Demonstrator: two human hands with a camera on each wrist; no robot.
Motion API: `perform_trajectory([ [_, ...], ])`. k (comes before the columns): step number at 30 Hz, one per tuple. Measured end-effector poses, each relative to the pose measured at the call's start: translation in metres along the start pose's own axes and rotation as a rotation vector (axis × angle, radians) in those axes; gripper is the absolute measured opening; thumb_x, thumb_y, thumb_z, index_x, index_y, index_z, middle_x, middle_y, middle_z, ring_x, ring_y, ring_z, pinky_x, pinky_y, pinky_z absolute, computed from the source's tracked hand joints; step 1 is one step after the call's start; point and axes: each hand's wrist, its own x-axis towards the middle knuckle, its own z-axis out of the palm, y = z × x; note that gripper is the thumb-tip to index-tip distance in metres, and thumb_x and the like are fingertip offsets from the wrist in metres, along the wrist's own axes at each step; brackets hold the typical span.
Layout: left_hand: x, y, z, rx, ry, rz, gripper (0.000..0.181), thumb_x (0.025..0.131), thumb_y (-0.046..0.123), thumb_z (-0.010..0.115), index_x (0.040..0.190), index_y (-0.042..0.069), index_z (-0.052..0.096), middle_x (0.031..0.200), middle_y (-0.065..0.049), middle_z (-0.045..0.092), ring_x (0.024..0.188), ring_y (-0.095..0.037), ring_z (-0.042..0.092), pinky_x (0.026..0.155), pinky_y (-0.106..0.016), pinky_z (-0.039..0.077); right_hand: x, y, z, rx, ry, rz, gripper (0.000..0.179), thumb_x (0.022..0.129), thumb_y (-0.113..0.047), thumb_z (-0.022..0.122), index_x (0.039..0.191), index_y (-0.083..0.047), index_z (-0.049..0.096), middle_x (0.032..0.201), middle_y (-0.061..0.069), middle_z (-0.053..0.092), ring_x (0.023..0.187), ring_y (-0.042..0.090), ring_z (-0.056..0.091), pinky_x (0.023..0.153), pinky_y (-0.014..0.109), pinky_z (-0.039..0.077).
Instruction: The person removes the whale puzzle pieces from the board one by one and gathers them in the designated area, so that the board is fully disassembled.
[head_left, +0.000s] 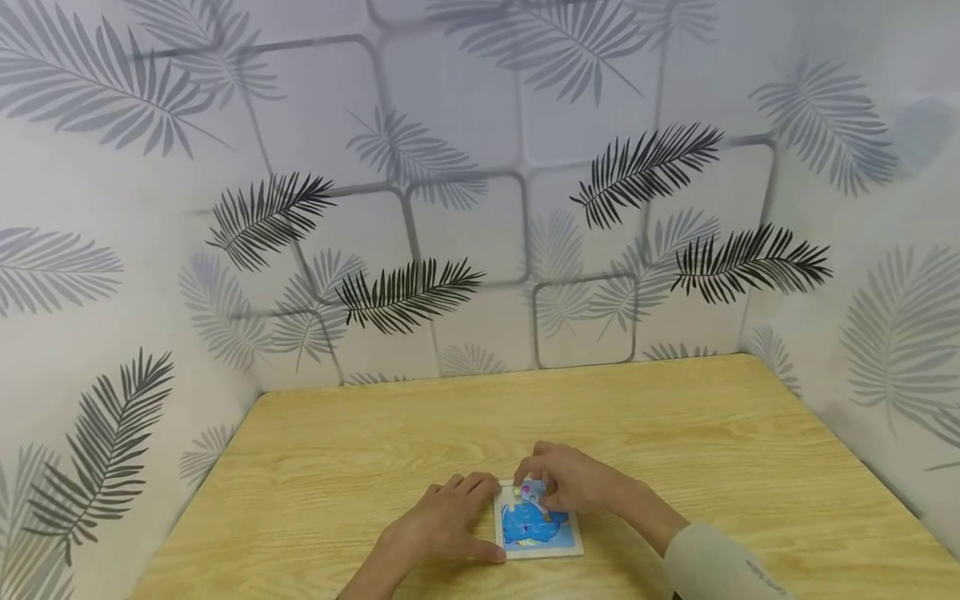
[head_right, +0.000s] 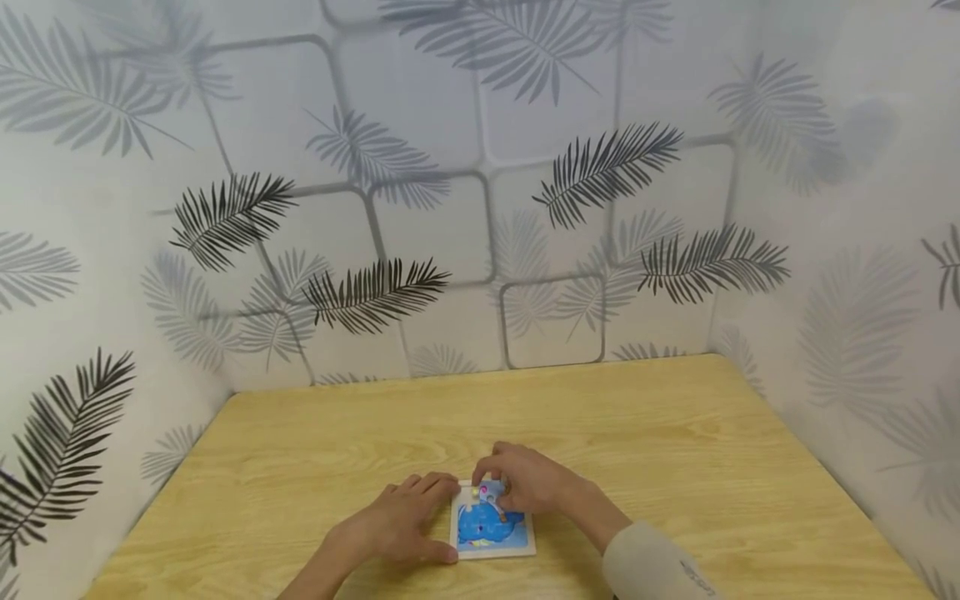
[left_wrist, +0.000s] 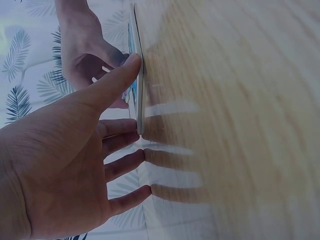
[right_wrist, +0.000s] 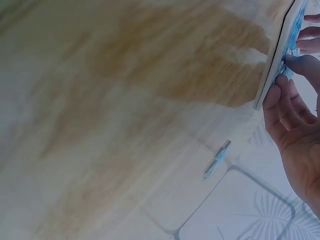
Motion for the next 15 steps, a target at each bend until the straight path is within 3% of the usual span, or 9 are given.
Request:
perform_trajectory([
  [15,-0.0015,0.0012,-0.0012,0.000,-0.006,-0.002,0.083,0.086,0.061,0.077,0.152,0.019,0.046,0.155,0.002,0.046,0.140,-0.029,0.045,0.111,-0.060,0.039,-0.0046,-0.0061,-0.0029,-0.060,0.008,-0.021,0.043,0.085,-0.009,0.079,0.127,-0.018,0.075,0.098,-0.006,0.056,0.077,0.006,0.051,0.067,0.023,0.047],
])
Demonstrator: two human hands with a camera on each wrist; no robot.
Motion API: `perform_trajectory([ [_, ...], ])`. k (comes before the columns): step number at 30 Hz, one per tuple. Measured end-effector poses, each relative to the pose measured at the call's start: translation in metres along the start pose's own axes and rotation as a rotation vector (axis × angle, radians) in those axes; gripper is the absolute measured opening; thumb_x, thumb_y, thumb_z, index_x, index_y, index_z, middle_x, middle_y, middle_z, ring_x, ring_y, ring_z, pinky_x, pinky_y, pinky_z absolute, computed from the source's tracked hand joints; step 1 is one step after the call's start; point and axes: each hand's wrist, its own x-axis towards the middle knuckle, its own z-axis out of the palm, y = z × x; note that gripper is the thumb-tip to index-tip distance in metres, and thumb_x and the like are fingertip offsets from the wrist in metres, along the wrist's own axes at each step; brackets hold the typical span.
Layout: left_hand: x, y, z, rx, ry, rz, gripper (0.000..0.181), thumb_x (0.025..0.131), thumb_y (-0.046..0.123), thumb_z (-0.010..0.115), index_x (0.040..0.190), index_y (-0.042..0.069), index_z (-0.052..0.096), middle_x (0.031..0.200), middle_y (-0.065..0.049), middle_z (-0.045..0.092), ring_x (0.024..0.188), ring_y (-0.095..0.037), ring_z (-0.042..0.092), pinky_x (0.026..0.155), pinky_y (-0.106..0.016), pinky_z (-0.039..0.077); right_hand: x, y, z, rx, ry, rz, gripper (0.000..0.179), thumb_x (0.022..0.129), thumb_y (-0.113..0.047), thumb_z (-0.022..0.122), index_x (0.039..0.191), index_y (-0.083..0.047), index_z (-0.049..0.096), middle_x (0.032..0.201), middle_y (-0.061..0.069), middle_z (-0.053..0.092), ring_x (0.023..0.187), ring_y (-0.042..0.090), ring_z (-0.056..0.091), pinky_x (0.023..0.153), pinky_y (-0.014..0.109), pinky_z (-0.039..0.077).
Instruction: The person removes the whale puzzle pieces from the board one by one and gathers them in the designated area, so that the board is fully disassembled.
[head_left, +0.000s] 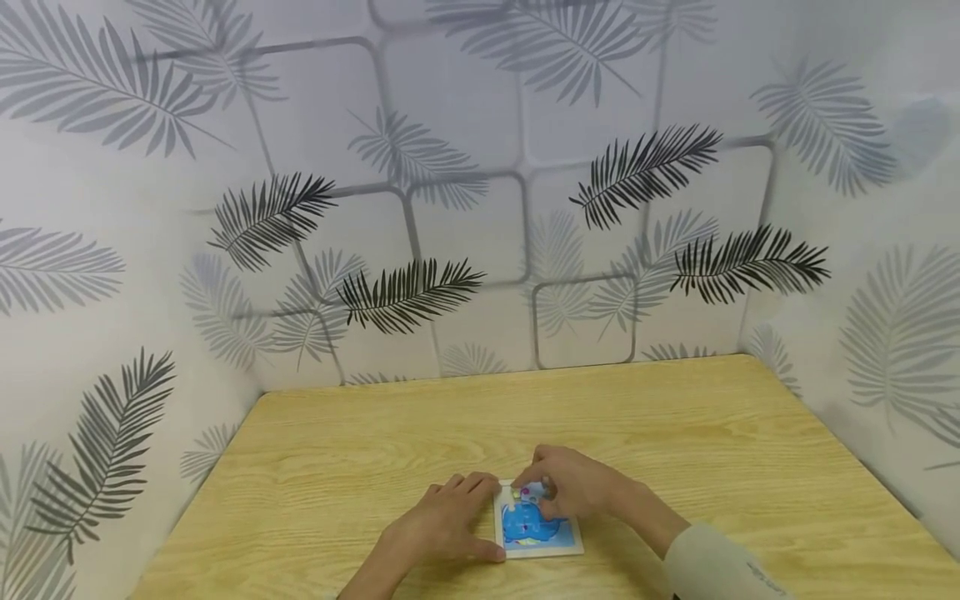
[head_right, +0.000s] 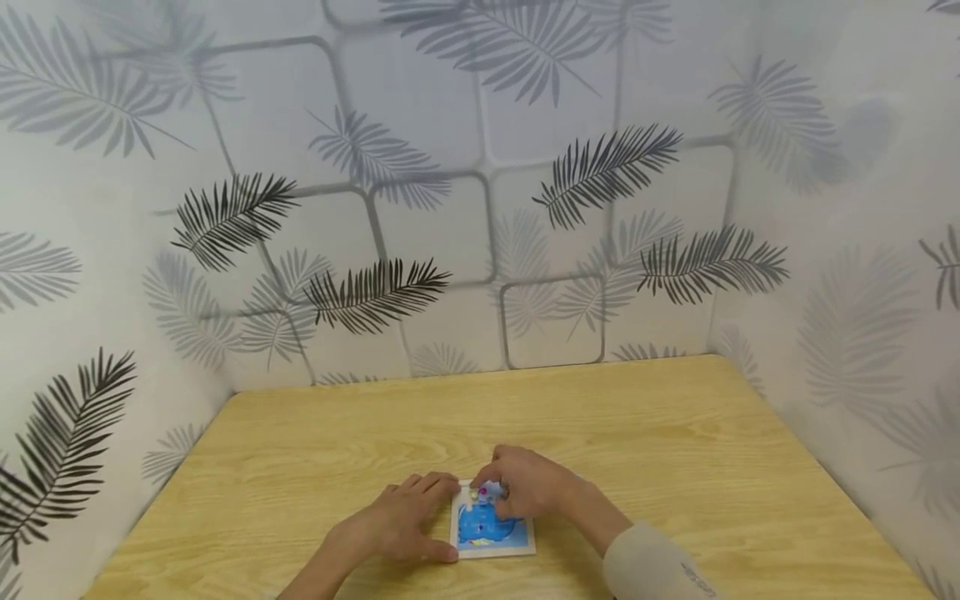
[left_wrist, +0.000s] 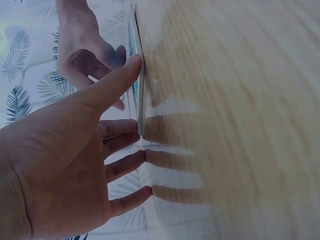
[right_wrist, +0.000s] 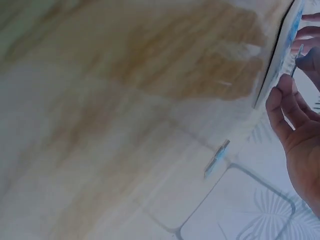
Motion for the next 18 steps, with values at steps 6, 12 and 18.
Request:
perform_trajectory([
  [6,0.000,-0.001,0.001,0.006,0.016,-0.001,0.082,0.086,0.059,0.079,0.150,0.019,0.047,0.154,0.001,0.047,0.138,-0.028,0.047,0.111,-0.059,0.039,-0.013,0.012,-0.014,0.083,0.091,0.025,0.033,0.088,-0.006,0.076,0.117,-0.022,0.076,0.102,-0.007,0.065,0.070,0.006,0.051,0.062,0.024,0.047],
  [12,0.000,0.001,0.000,0.004,0.020,-0.023,0.081,0.084,0.059,0.081,0.148,0.021,0.049,0.152,0.005,0.048,0.135,-0.025,0.047,0.111,-0.056,0.039,-0.034,0.029,-0.028,0.157,0.151,0.030,0.029,0.088,-0.002,0.072,0.109,-0.022,0.077,0.102,-0.003,0.066,0.066,0.006,0.046,0.059,0.024,0.042],
  [18,0.000,0.001,0.000,-0.011,0.014,-0.006,0.081,0.085,0.057,0.081,0.149,0.020,0.048,0.154,0.001,0.047,0.137,-0.028,0.047,0.111,-0.059,0.039,-0.052,0.044,-0.035,0.170,0.179,0.036,0.029,0.087,-0.003,0.074,0.110,-0.021,0.077,0.103,-0.002,0.067,0.065,0.005,0.045,0.060,0.024,0.042],
])
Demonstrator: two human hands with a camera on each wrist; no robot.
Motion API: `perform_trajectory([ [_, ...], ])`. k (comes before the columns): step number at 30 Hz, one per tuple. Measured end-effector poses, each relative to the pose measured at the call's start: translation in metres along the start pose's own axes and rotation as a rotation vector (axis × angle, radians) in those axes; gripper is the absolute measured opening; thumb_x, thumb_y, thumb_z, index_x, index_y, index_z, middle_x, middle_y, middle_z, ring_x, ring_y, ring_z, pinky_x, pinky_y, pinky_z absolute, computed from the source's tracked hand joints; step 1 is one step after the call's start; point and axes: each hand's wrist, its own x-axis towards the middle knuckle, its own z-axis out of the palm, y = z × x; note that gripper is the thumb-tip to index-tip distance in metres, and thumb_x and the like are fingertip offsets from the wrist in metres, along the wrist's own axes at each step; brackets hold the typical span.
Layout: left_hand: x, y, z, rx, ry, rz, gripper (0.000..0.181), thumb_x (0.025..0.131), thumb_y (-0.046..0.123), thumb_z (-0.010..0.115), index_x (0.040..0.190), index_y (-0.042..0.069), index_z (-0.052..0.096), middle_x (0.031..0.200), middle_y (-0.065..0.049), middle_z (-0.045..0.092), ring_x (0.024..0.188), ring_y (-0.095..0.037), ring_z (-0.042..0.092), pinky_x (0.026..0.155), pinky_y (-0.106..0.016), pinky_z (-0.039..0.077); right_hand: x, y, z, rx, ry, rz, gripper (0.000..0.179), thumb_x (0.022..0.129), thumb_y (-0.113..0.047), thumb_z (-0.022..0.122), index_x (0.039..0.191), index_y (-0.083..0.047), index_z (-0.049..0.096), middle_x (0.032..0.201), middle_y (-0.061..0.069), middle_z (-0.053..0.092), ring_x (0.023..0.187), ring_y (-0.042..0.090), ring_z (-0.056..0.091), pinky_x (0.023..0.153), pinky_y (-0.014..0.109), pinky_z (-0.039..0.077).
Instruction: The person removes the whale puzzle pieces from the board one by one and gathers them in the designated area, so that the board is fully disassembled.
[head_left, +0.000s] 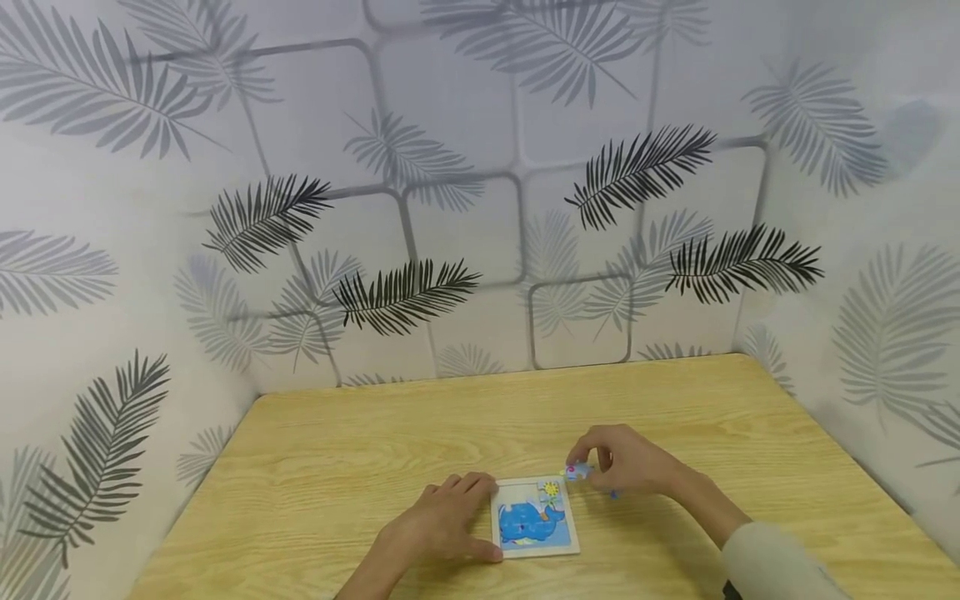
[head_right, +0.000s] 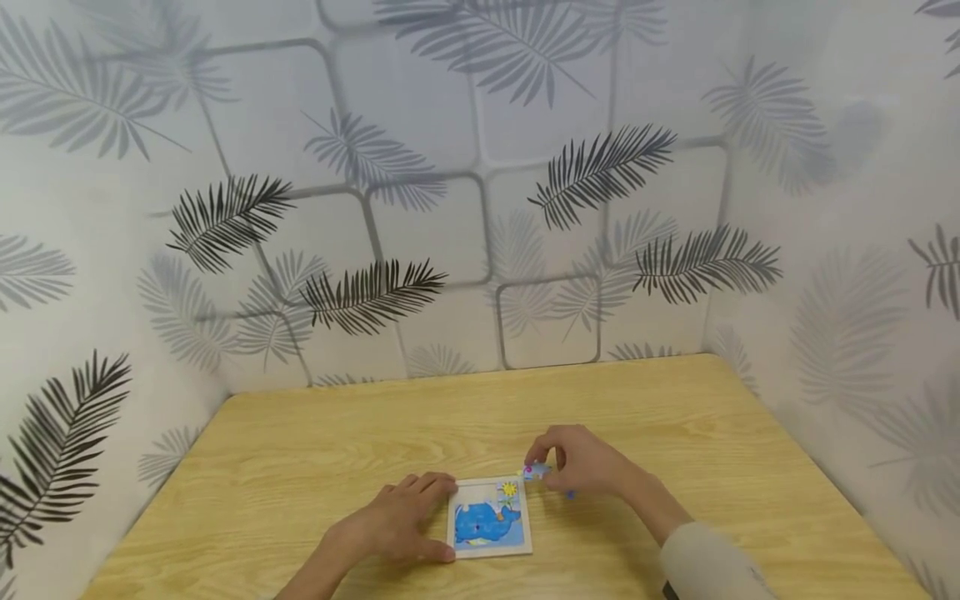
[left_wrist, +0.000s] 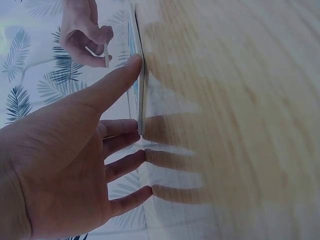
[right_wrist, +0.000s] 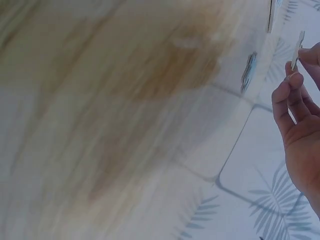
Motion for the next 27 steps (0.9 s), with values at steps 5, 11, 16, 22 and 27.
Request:
perform_trajectory([
  [5,-0.001,0.001,-0.001,-0.011,-0.002,0.009,0.081,0.086,0.056,0.080,0.149,0.019,0.047,0.154,0.001,0.047,0.137,-0.028,0.047,0.111,-0.059,0.038,-0.013,0.009,-0.009,0.001,0.009,0.016,0.028,0.087,-0.002,0.074,0.109,-0.019,0.078,0.103,0.000,0.068,0.066,0.004,0.045,0.059,0.024,0.041],
  [11,0.000,0.002,0.000,0.007,-0.002,-0.010,0.081,0.084,0.059,0.080,0.150,0.022,0.047,0.154,0.004,0.046,0.137,-0.026,0.046,0.112,-0.057,0.038,-0.029,0.020,-0.021,-0.002,0.022,0.039,0.028,0.086,0.000,0.074,0.108,-0.017,0.077,0.107,0.001,0.070,0.066,0.004,0.045,0.058,0.024,0.040],
  [16,0.000,0.002,0.000,0.000,-0.001,-0.016,0.081,0.084,0.058,0.081,0.149,0.023,0.048,0.154,0.005,0.046,0.137,-0.026,0.046,0.112,-0.057,0.038,-0.042,0.032,-0.028,-0.007,0.038,0.046,0.028,0.085,0.001,0.075,0.108,-0.015,0.076,0.109,0.003,0.071,0.064,0.003,0.045,0.057,0.023,0.041],
  [22,0.001,0.001,-0.001,-0.007,-0.006,-0.015,0.081,0.084,0.058,0.081,0.149,0.023,0.048,0.153,0.005,0.046,0.137,-0.025,0.046,0.112,-0.057,0.038,-0.053,0.042,-0.035,-0.052,0.049,0.035,0.029,0.084,0.001,0.078,0.106,-0.017,0.076,0.102,0.000,0.069,0.067,0.002,0.046,0.060,0.023,0.043],
  [27,0.002,0.001,-0.001,-0.006,-0.014,-0.028,0.082,0.084,0.059,0.081,0.150,0.023,0.048,0.153,0.004,0.047,0.138,-0.026,0.046,0.112,-0.058,0.038,-0.058,0.047,-0.039,-0.075,0.040,0.023,0.029,0.083,0.002,0.078,0.105,-0.018,0.077,0.099,-0.003,0.069,0.070,0.001,0.047,0.061,0.023,0.044],
])
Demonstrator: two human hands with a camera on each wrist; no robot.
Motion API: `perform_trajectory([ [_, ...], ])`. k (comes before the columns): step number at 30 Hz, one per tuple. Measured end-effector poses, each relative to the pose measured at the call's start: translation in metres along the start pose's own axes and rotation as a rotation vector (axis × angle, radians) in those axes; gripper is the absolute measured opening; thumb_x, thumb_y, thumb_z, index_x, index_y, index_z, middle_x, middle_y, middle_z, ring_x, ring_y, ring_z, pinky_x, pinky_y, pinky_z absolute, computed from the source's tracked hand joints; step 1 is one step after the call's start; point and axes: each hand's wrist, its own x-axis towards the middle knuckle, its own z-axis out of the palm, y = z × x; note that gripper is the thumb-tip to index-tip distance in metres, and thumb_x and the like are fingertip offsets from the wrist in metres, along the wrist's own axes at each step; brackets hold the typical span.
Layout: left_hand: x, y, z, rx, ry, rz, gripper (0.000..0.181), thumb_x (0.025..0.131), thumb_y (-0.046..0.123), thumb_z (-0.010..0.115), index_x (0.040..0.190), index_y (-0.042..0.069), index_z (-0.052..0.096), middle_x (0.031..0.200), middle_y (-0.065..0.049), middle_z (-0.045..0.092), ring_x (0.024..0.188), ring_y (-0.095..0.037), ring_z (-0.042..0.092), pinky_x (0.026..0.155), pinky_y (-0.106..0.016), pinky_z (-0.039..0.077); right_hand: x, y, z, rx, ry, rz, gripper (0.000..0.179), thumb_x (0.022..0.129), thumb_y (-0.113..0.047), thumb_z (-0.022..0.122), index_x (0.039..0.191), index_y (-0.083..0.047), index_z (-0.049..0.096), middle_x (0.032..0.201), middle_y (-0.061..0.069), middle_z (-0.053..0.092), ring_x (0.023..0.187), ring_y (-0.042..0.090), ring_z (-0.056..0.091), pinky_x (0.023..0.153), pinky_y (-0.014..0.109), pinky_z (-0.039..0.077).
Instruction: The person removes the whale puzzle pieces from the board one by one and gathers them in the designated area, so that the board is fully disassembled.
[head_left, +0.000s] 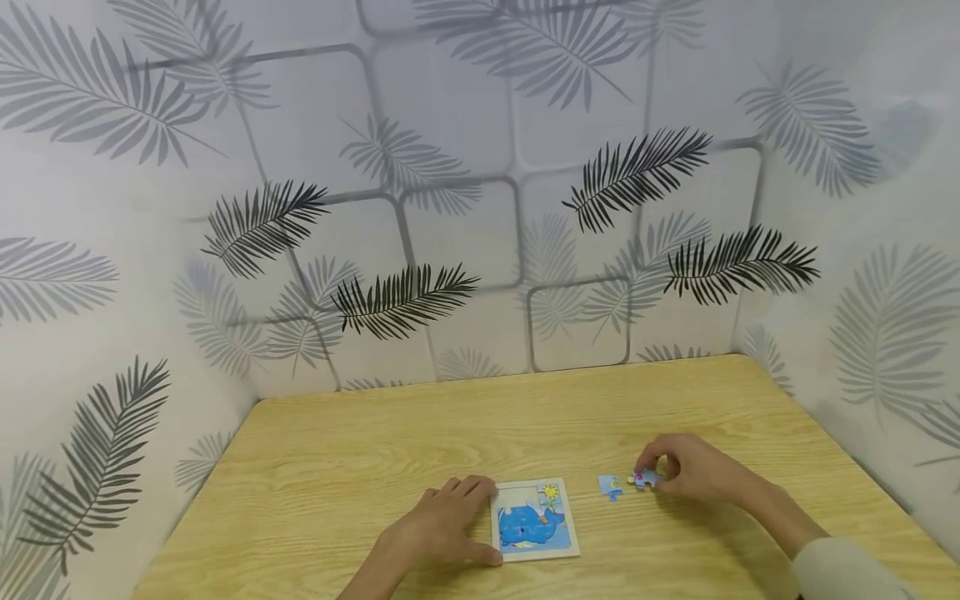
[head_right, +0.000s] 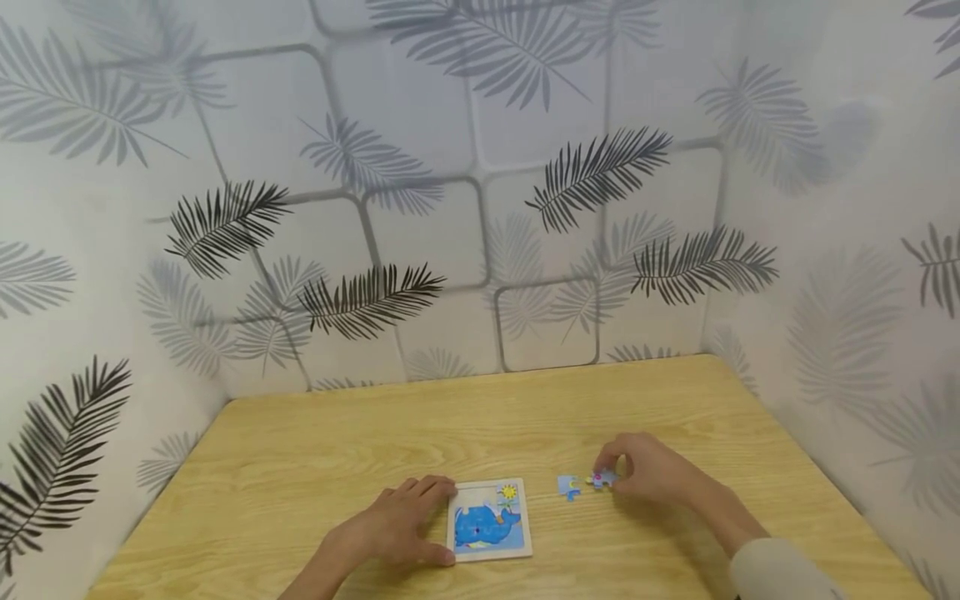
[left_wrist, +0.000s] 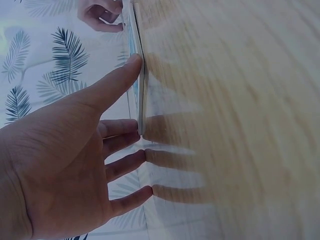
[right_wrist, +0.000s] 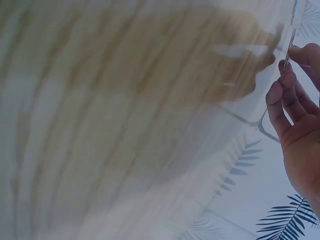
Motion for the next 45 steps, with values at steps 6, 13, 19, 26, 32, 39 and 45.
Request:
perform_trajectory([
  [6,-0.001,0.001,-0.001,-0.005,0.002,0.000,0.083,0.084,0.059,0.081,0.150,0.022,0.047,0.154,0.003,0.047,0.138,-0.027,0.046,0.113,-0.058,0.037,-0.004,0.005,-0.003,0.007,-0.004,-0.033,0.030,0.081,0.004,0.077,0.104,-0.016,0.076,0.098,-0.002,0.069,0.068,0.000,0.047,0.060,0.022,0.045],
  [13,-0.003,0.002,-0.002,0.002,0.012,0.024,0.082,0.084,0.059,0.081,0.150,0.022,0.048,0.153,0.003,0.047,0.136,-0.026,0.047,0.111,-0.058,0.039,-0.004,0.006,0.000,-0.011,-0.019,-0.040,0.035,0.078,0.008,0.076,0.104,-0.016,0.075,0.094,-0.001,0.063,0.069,0.002,0.047,0.060,0.022,0.044],
  [19,-0.001,0.000,0.000,-0.010,0.004,0.016,0.082,0.084,0.059,0.081,0.150,0.022,0.047,0.153,0.003,0.047,0.137,-0.026,0.046,0.112,-0.059,0.038,-0.002,0.004,0.001,-0.012,-0.043,-0.039,0.035,0.077,0.008,0.075,0.103,-0.016,0.073,0.097,0.000,0.061,0.070,0.004,0.048,0.061,0.023,0.045],
  [26,0.000,-0.001,0.001,-0.004,-0.004,0.013,0.081,0.084,0.059,0.080,0.150,0.023,0.047,0.153,0.004,0.047,0.138,-0.026,0.045,0.112,-0.059,0.038,-0.002,0.003,0.001,-0.006,0.015,-0.046,0.039,0.081,0.009,0.073,0.115,-0.010,0.069,0.107,0.006,0.064,0.071,0.002,0.052,0.062,0.024,0.048],
  [32,-0.001,-0.001,-0.001,-0.013,0.000,0.001,0.082,0.084,0.059,0.080,0.150,0.023,0.047,0.154,0.003,0.047,0.140,-0.026,0.045,0.114,-0.059,0.036,0.004,-0.002,0.003,0.031,0.080,-0.104,0.039,0.087,0.005,0.078,0.123,-0.004,0.066,0.110,0.015,0.064,0.070,0.003,0.055,0.058,0.025,0.051],
  [39,0.002,-0.006,0.004,-0.031,0.011,0.031,0.083,0.085,0.060,0.079,0.151,0.021,0.046,0.155,0.002,0.046,0.141,-0.028,0.045,0.113,-0.061,0.036,0.014,-0.012,0.007,0.182,0.022,-0.045,0.039,0.092,-0.001,0.075,0.129,-0.001,0.064,0.114,0.020,0.066,0.065,0.006,0.058,0.053,0.025,0.050],
  [45,0.004,-0.014,0.010,-0.035,0.030,0.055,0.085,0.086,0.063,0.077,0.152,0.021,0.045,0.156,0.003,0.045,0.141,-0.028,0.045,0.112,-0.061,0.036,0.024,-0.019,0.015,0.317,-0.040,0.003,0.042,0.095,-0.004,0.073,0.135,0.002,0.060,0.120,0.027,0.062,0.058,0.013,0.058,0.048,0.028,0.050],
])
